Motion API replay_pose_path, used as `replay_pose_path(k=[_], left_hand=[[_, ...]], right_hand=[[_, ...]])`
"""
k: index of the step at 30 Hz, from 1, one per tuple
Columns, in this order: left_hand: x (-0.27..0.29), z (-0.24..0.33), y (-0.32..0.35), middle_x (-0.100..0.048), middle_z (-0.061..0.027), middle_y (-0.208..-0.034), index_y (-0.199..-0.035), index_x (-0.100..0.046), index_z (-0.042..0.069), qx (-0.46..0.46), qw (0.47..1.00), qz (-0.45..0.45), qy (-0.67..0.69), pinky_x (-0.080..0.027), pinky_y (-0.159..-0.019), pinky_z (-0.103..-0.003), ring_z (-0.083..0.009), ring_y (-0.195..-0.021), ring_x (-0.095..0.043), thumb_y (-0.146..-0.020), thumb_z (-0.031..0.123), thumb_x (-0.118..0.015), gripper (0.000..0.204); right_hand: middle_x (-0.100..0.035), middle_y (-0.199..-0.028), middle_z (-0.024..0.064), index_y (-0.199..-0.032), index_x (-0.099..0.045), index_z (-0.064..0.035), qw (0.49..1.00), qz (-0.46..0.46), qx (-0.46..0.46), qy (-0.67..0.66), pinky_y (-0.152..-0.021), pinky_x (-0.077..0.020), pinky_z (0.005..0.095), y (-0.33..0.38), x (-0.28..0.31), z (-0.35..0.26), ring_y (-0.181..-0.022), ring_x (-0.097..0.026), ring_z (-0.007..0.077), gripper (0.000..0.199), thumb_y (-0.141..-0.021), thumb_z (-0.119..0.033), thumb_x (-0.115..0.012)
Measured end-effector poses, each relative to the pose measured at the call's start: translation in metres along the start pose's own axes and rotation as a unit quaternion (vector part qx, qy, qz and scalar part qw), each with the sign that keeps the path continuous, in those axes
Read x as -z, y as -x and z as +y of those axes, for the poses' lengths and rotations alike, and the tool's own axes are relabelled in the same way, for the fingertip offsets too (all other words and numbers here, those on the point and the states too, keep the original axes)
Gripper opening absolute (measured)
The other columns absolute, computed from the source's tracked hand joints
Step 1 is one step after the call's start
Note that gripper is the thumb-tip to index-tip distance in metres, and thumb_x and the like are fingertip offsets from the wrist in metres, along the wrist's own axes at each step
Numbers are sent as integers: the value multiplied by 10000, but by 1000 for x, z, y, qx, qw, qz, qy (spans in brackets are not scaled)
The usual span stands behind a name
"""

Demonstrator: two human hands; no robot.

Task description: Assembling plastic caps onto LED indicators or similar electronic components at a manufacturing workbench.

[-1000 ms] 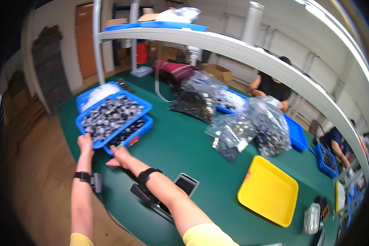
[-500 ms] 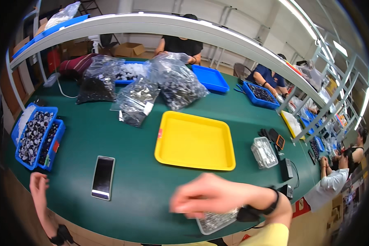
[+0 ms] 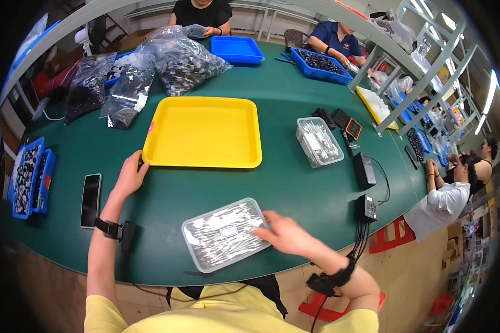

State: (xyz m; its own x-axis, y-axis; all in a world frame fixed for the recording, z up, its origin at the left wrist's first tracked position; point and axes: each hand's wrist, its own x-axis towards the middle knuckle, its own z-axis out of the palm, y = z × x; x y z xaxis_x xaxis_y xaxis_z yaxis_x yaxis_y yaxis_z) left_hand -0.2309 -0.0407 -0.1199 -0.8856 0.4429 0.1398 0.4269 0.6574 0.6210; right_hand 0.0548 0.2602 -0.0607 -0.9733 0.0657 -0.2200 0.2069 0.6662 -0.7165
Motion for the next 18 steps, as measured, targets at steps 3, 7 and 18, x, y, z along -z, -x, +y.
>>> replay_pose_path(k=[3, 7, 18], left_hand=[[-3, 17, 27, -436, -255, -1204, -1262, -324, -52, -20, 996, 66, -54, -427, -849, -378, -372, -1061, -476, -804, 199, -604, 592], [5, 58, 103, -363, -176, -1339, -1391, -146, 55, -62, 938, -88, 329, -351, -964, -392, -281, -1241, -363, -697, 255, -736, 933], [-71, 96, 138, -244, -225, -1381, -1372, -77, 1, -182, 967, -160, 81, -54, -1079, -488, -324, -1314, -212, -504, 417, -813, 1212]], right_hand=[[-623, -803, 196, -1031, -470, 48, 1000, 16, -1, -21, -625, -481, 364, -23, -17, 15, -708, -625, 306, 359, -886, -277, -521], [-602, -699, 170, -936, -451, 41, 987, 81, 71, -116, -518, -460, 308, -28, -12, 23, -591, -610, 209, 200, -911, -156, -477], [-593, -660, 114, -936, -463, 54, 981, 48, 74, -170, -443, -484, 272, -33, -13, 27, -515, -605, 168, 212, -927, -156, -435]])
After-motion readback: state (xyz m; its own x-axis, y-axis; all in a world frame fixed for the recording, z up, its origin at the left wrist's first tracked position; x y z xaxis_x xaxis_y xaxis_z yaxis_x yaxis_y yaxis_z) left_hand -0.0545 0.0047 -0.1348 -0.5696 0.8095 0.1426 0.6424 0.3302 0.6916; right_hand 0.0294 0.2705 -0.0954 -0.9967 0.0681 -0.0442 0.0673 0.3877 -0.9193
